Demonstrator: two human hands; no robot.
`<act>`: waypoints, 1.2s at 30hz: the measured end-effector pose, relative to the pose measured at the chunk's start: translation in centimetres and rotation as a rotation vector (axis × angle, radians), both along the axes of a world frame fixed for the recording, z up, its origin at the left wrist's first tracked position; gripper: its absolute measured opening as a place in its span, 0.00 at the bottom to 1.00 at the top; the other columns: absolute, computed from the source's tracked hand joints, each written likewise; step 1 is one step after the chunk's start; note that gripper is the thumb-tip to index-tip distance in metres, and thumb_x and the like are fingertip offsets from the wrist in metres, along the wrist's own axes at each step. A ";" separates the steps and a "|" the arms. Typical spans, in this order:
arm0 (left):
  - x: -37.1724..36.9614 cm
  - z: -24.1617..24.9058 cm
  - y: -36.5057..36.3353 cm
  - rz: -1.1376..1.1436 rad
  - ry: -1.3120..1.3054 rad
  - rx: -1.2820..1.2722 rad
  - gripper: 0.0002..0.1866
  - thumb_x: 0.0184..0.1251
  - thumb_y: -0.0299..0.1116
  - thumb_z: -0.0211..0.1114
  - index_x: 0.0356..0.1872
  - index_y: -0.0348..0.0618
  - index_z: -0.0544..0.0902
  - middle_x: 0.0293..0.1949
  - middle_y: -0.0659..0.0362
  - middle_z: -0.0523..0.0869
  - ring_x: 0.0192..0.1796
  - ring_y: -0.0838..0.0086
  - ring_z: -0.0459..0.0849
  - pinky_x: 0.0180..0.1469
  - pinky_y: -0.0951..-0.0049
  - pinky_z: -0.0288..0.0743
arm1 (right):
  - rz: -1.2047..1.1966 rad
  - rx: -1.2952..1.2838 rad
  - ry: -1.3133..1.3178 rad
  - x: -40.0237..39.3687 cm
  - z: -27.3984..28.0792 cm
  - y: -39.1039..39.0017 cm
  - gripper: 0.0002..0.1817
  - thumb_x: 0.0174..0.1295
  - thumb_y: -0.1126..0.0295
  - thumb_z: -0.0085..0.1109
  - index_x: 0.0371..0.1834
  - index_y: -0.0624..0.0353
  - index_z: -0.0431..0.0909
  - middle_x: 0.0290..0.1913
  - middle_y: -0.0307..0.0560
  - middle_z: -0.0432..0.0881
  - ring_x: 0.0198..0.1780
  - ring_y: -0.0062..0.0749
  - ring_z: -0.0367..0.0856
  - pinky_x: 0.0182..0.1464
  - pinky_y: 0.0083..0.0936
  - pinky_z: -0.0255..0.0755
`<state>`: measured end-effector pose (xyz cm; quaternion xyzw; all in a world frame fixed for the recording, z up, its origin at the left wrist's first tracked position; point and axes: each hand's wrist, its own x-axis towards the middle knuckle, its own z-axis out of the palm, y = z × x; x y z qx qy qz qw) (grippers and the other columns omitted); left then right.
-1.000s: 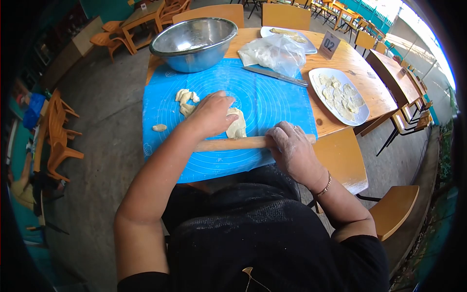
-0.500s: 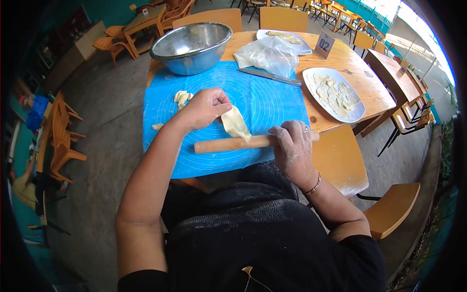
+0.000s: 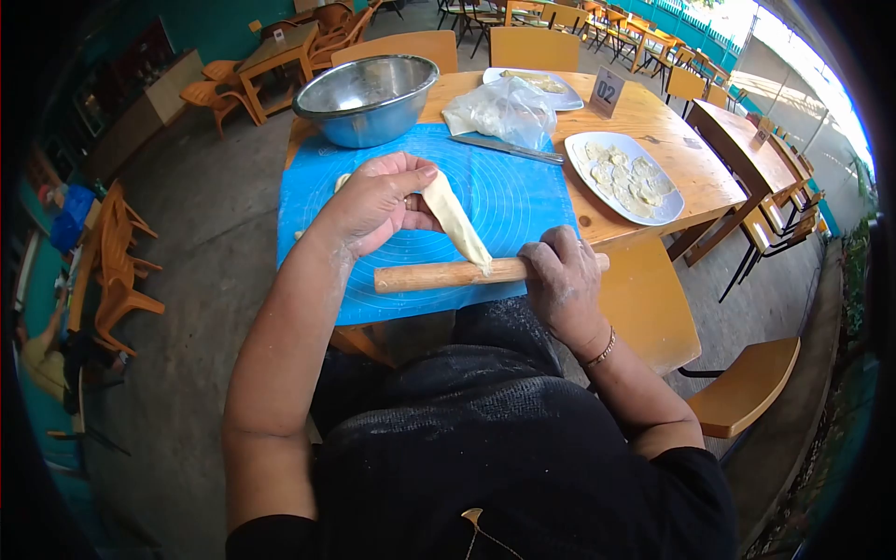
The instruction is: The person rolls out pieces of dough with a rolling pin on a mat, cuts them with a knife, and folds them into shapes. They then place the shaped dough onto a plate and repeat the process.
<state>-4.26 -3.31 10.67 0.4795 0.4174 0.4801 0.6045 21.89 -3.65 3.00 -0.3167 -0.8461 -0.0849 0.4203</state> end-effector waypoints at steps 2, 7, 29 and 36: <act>0.6 -0.3 -0.4 -0.084 0.002 -0.009 0.21 0.67 0.36 0.69 0.55 0.36 0.75 0.48 0.51 0.82 0.50 0.67 0.85 0.54 0.62 0.82 | 0.010 -0.027 -0.033 0.0 0.1 -0.2 0.09 0.53 0.75 0.63 0.38 0.52 0.80 0.34 0.43 0.73 0.36 0.39 0.76 0.39 0.36 0.66; 2.8 -0.6 -1.7 -0.120 0.577 0.134 0.50 0.40 0.38 0.86 0.66 0.35 0.67 0.57 0.48 0.75 0.55 0.66 0.80 0.55 0.69 0.79 | 0.012 -0.096 -0.118 -0.8 1.2 -0.1 0.08 0.55 0.74 0.60 0.38 0.51 0.81 0.35 0.44 0.73 0.37 0.39 0.77 0.39 0.37 0.67; 1.0 -1.2 2.1 0.085 0.858 0.160 0.27 0.51 0.27 0.77 0.55 0.38 0.79 0.52 0.51 0.80 0.48 0.68 0.84 0.50 0.68 0.80 | 0.083 -0.091 -0.220 -2.2 3.0 1.1 0.14 0.55 0.76 0.60 0.44 0.51 0.82 0.35 0.42 0.73 0.35 0.37 0.77 0.38 0.34 0.67; -0.5 -0.4 4.9 0.214 0.772 0.250 0.16 0.60 0.20 0.67 0.50 0.37 0.81 0.46 0.53 0.84 0.47 0.70 0.84 0.51 0.72 0.80 | 0.093 -0.181 -0.180 -2.1 3.1 1.2 0.14 0.53 0.77 0.62 0.44 0.52 0.84 0.33 0.42 0.75 0.33 0.38 0.77 0.36 0.34 0.68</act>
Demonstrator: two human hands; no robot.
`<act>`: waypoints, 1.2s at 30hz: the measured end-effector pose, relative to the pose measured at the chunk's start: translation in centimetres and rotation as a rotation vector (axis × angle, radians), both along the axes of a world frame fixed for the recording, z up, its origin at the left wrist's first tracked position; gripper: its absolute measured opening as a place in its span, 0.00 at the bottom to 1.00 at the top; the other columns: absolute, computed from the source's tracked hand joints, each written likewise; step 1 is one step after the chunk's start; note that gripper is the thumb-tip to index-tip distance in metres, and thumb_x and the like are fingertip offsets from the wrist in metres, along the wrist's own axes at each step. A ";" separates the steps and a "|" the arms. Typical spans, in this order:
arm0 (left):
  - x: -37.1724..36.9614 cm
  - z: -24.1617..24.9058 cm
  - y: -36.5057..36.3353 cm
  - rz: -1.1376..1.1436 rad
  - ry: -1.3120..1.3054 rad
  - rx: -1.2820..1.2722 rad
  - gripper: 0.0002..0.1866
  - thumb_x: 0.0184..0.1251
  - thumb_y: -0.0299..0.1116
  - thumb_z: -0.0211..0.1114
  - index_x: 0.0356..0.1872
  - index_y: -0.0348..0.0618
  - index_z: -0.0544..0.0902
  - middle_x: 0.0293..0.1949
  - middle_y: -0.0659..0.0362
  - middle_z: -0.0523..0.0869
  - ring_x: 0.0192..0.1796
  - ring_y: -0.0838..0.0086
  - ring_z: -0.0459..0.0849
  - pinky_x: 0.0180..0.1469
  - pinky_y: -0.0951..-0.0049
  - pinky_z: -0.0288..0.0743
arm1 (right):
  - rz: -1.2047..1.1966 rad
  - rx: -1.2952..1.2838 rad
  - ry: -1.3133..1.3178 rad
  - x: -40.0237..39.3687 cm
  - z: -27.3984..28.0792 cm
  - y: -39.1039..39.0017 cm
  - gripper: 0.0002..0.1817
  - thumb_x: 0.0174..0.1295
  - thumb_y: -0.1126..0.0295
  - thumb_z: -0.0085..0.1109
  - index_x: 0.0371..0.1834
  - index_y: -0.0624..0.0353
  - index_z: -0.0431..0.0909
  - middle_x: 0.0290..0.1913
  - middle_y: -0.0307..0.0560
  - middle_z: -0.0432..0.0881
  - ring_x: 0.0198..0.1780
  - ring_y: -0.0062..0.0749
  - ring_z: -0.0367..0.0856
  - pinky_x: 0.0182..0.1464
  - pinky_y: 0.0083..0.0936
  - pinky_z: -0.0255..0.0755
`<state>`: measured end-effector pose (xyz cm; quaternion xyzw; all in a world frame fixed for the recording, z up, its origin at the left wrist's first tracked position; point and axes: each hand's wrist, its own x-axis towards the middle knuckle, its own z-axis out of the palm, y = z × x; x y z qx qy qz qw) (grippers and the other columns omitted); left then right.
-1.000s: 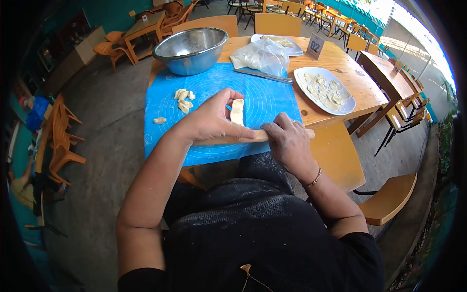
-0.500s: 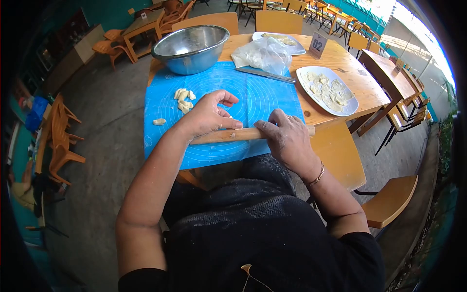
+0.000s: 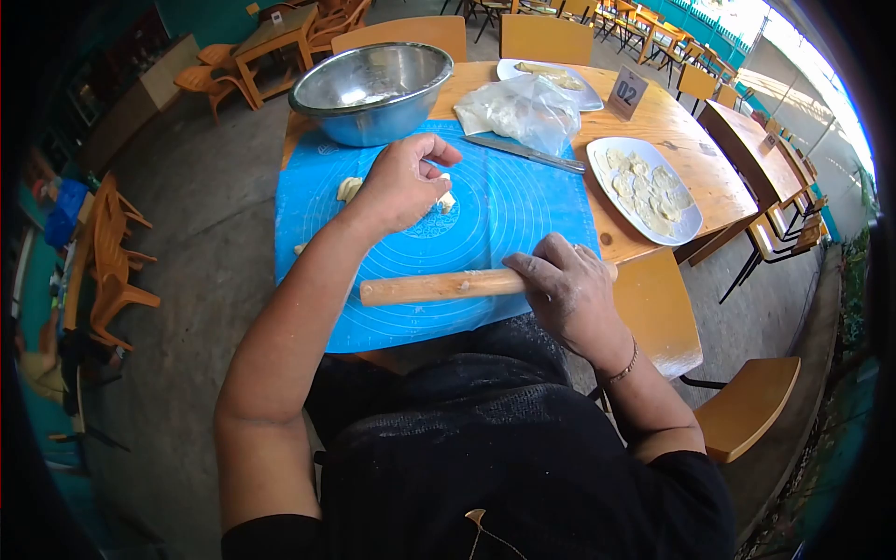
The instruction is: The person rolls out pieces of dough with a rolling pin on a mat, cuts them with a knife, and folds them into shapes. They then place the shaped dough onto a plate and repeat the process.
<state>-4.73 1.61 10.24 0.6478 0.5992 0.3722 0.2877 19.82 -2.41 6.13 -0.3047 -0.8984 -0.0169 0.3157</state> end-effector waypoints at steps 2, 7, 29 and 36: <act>-0.5 -0.5 0.7 -0.064 -0.058 0.018 0.14 0.63 0.19 0.64 0.50 0.36 0.81 0.48 0.54 0.84 0.50 0.72 0.84 0.53 0.72 0.80 | 0.000 -0.069 0.019 0.5 -0.2 0.1 0.15 0.52 0.77 0.63 0.44 0.52 0.84 0.32 0.42 0.75 0.33 0.39 0.78 0.36 0.35 0.69; -1.3 -4.3 2.5 -0.007 -0.087 0.153 0.09 0.67 0.20 0.62 0.47 0.33 0.81 0.43 0.54 0.87 0.49 0.73 0.86 0.53 0.73 0.80 | -0.058 -0.336 0.053 2.8 0.2 1.3 0.16 0.51 0.78 0.64 0.45 0.54 0.83 0.33 0.45 0.77 0.35 0.42 0.81 0.38 0.36 0.74; -10.1 -6.8 -11.1 -0.144 0.762 0.438 0.28 0.65 0.42 0.65 0.61 0.35 0.74 0.67 0.38 0.65 0.68 0.42 0.61 0.73 0.39 0.48 | -0.304 0.015 -0.082 -1.3 -3.6 9.7 0.28 0.63 0.58 0.63 0.63 0.62 0.73 0.53 0.57 0.77 0.60 0.58 0.72 0.65 0.47 0.63; -10.5 -7.3 -11.0 -0.050 0.780 0.286 0.33 0.71 0.46 0.55 0.68 0.30 0.65 0.74 0.30 0.49 0.77 0.34 0.39 0.73 0.30 0.33 | -0.363 -0.098 -0.211 -1.4 -3.3 10.1 0.35 0.68 0.50 0.55 0.69 0.66 0.65 0.61 0.63 0.73 0.68 0.61 0.65 0.71 0.50 0.54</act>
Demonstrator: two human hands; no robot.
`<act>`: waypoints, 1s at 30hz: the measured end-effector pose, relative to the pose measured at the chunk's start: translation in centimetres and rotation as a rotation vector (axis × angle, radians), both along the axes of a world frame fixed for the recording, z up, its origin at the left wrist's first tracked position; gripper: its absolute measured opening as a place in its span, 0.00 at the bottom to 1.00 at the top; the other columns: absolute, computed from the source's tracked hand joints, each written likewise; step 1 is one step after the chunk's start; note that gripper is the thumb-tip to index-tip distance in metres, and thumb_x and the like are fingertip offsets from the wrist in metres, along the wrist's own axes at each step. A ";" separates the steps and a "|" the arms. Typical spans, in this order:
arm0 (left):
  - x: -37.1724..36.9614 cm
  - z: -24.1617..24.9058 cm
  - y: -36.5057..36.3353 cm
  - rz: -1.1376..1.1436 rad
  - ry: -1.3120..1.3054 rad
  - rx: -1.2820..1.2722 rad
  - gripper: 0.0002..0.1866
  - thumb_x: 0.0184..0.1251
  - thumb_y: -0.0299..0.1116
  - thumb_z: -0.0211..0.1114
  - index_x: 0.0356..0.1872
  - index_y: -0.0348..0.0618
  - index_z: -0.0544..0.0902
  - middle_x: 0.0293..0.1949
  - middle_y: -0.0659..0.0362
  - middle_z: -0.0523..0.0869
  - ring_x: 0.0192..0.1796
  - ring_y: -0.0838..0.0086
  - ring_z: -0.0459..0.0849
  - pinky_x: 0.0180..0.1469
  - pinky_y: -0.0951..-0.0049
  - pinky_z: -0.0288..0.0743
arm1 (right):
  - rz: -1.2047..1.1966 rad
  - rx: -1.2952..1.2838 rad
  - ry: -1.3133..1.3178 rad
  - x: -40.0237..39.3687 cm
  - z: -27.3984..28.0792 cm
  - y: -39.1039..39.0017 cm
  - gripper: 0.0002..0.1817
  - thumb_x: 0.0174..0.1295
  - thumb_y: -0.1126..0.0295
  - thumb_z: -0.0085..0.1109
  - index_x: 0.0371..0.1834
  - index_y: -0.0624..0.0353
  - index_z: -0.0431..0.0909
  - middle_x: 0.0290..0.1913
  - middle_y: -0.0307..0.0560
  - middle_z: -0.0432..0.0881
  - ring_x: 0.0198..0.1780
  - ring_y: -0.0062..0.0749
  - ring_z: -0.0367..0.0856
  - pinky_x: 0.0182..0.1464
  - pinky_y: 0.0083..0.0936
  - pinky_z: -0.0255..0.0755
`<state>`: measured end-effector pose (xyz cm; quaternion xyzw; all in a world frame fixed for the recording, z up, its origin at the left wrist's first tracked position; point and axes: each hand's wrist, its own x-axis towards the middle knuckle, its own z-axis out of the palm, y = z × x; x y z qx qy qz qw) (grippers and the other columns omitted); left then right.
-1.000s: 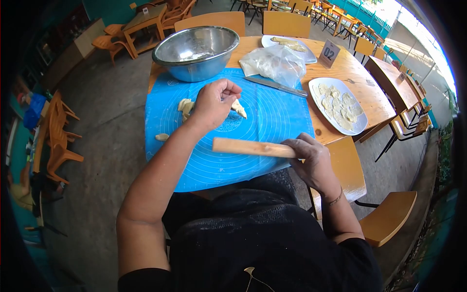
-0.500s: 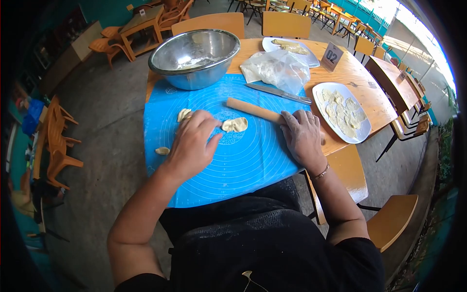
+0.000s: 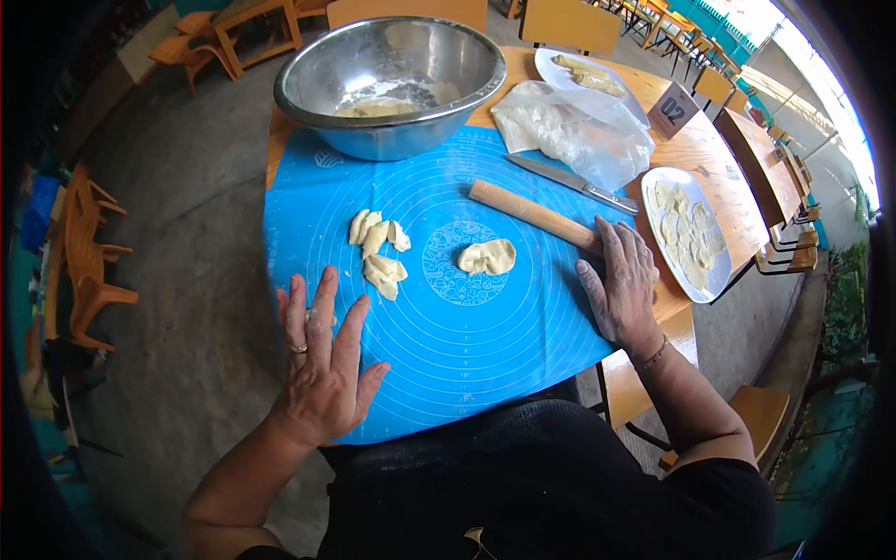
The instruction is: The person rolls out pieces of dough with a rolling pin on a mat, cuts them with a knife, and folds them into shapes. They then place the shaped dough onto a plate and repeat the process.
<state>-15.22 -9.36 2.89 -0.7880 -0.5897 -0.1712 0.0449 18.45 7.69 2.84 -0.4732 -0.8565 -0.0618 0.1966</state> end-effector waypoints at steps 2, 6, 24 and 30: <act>0.0 0.1 0.1 0.019 -0.019 -0.054 0.33 0.71 0.45 0.54 0.69 0.29 0.64 0.75 0.29 0.47 0.77 0.33 0.36 0.73 0.29 0.32 | -0.012 -0.051 -0.009 0.1 0.1 0.2 0.37 0.69 0.46 0.50 0.70 0.67 0.64 0.64 0.64 0.70 0.71 0.63 0.61 0.73 0.51 0.49; 0.2 0.0 0.1 0.098 -0.019 -0.133 0.33 0.72 0.44 0.52 0.69 0.27 0.62 0.75 0.28 0.45 0.77 0.31 0.36 0.73 0.29 0.31 | -0.018 -0.106 -0.068 0.3 0.0 0.5 0.39 0.69 0.45 0.49 0.72 0.66 0.61 0.67 0.64 0.68 0.74 0.65 0.56 0.74 0.53 0.45; 0.2 -0.3 0.4 0.113 -0.175 -0.239 0.34 0.70 0.43 0.58 0.68 0.26 0.63 0.74 0.31 0.49 0.77 0.30 0.41 0.73 0.29 0.35 | -0.134 -0.272 -0.025 0.2 1.0 0.8 0.42 0.62 0.43 0.57 0.72 0.61 0.62 0.72 0.60 0.64 0.76 0.61 0.54 0.73 0.55 0.46; 0.2 -0.5 0.8 0.116 -0.191 -0.232 0.35 0.69 0.43 0.59 0.68 0.26 0.62 0.74 0.30 0.49 0.77 0.29 0.42 0.73 0.29 0.36 | -0.152 -0.278 -0.016 -0.1 0.7 0.9 0.40 0.63 0.44 0.56 0.71 0.60 0.64 0.71 0.60 0.65 0.76 0.60 0.55 0.74 0.54 0.46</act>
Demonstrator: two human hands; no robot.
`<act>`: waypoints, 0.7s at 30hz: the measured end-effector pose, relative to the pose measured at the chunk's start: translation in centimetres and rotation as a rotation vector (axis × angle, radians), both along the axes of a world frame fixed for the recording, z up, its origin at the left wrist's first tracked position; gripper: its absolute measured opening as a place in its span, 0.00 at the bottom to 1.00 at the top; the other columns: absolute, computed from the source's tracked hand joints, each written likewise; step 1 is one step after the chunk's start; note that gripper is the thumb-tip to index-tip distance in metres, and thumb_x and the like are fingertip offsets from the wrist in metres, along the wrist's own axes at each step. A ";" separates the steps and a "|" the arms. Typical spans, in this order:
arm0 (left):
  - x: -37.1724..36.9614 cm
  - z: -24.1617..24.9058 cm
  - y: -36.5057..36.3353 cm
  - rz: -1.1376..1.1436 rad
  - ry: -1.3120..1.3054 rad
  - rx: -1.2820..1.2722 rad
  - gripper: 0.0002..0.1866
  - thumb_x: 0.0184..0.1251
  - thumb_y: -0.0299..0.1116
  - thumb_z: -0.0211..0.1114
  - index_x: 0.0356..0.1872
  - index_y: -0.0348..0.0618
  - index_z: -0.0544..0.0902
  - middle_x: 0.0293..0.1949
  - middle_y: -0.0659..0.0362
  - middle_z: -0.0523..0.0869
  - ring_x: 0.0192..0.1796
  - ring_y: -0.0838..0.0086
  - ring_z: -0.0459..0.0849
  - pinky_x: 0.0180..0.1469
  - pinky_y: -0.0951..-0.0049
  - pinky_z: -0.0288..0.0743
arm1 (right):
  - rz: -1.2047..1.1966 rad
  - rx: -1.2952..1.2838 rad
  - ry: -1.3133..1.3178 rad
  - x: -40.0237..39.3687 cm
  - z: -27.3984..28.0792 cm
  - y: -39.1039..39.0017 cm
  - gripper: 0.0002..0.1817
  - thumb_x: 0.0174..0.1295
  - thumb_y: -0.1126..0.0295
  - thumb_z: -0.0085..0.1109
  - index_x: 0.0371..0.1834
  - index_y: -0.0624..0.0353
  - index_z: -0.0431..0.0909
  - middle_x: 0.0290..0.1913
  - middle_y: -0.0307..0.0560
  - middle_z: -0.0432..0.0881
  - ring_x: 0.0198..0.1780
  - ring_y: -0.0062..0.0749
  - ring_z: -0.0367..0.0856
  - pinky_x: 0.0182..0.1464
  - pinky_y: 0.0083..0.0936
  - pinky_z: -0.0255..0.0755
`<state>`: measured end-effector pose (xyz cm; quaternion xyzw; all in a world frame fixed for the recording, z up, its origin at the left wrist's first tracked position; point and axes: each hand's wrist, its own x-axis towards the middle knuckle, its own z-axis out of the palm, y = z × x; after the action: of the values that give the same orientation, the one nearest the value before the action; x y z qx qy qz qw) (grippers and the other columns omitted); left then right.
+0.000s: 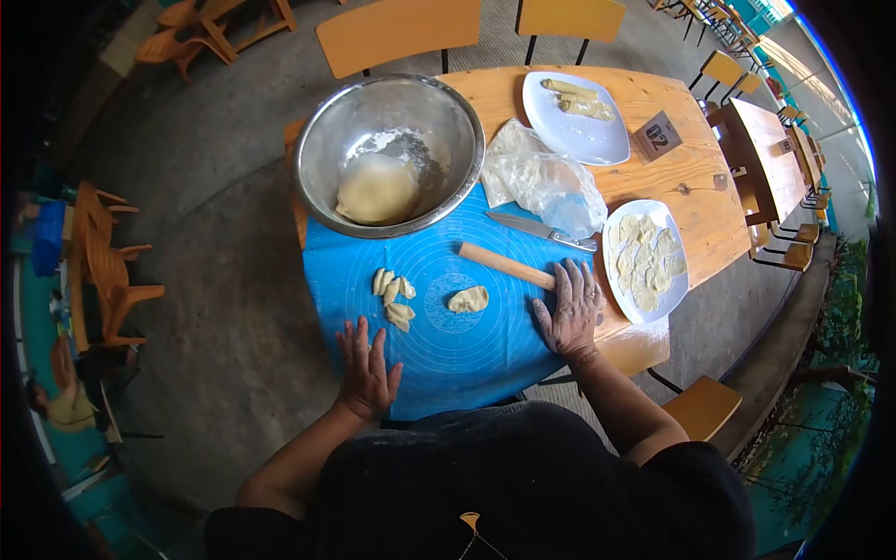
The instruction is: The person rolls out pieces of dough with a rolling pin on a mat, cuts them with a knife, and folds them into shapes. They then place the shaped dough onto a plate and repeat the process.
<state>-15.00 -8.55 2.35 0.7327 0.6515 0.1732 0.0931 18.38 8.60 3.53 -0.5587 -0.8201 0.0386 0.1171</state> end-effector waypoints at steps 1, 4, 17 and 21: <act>0.0 0.0 -0.1 -0.002 -0.013 0.009 0.35 0.69 0.43 0.58 0.68 0.26 0.62 0.74 0.30 0.49 0.77 0.29 0.42 0.73 0.29 0.36 | -0.001 0.004 0.006 0.0 0.1 0.0 0.40 0.63 0.44 0.56 0.71 0.60 0.64 0.71 0.60 0.65 0.76 0.60 0.55 0.74 0.54 0.46; -0.1 -0.3 -0.2 -0.020 -0.026 0.032 0.34 0.70 0.43 0.57 0.68 0.26 0.63 0.74 0.31 0.50 0.77 0.30 0.42 0.73 0.29 0.35 | -0.027 -0.003 0.008 -0.3 0.4 -0.2 0.40 0.63 0.43 0.56 0.71 0.60 0.64 0.71 0.60 0.65 0.75 0.60 0.56 0.74 0.55 0.45; -6.1 4.0 14.0 0.736 -1.213 0.014 0.35 0.73 0.58 0.57 0.64 0.35 0.68 0.57 0.48 0.73 0.53 0.55 0.78 0.56 0.57 0.74 | 0.166 0.002 0.159 -1.2 2.6 1.5 0.13 0.58 0.65 0.63 0.45 0.57 0.79 0.41 0.51 0.74 0.49 0.51 0.73 0.54 0.44 0.66; -7.2 6.3 17.0 0.677 -1.453 -0.264 0.48 0.67 0.71 0.53 0.68 0.31 0.63 0.59 0.47 0.72 0.57 0.53 0.75 0.59 0.51 0.71 | 0.135 -0.090 0.158 -1.8 3.7 1.4 0.14 0.60 0.61 0.64 0.44 0.57 0.80 0.44 0.51 0.74 0.51 0.51 0.72 0.54 0.46 0.66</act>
<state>-22.18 8.50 8.64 0.1834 0.6297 0.5463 0.5209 16.61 9.97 7.20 -0.5022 -0.8415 0.1270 0.1532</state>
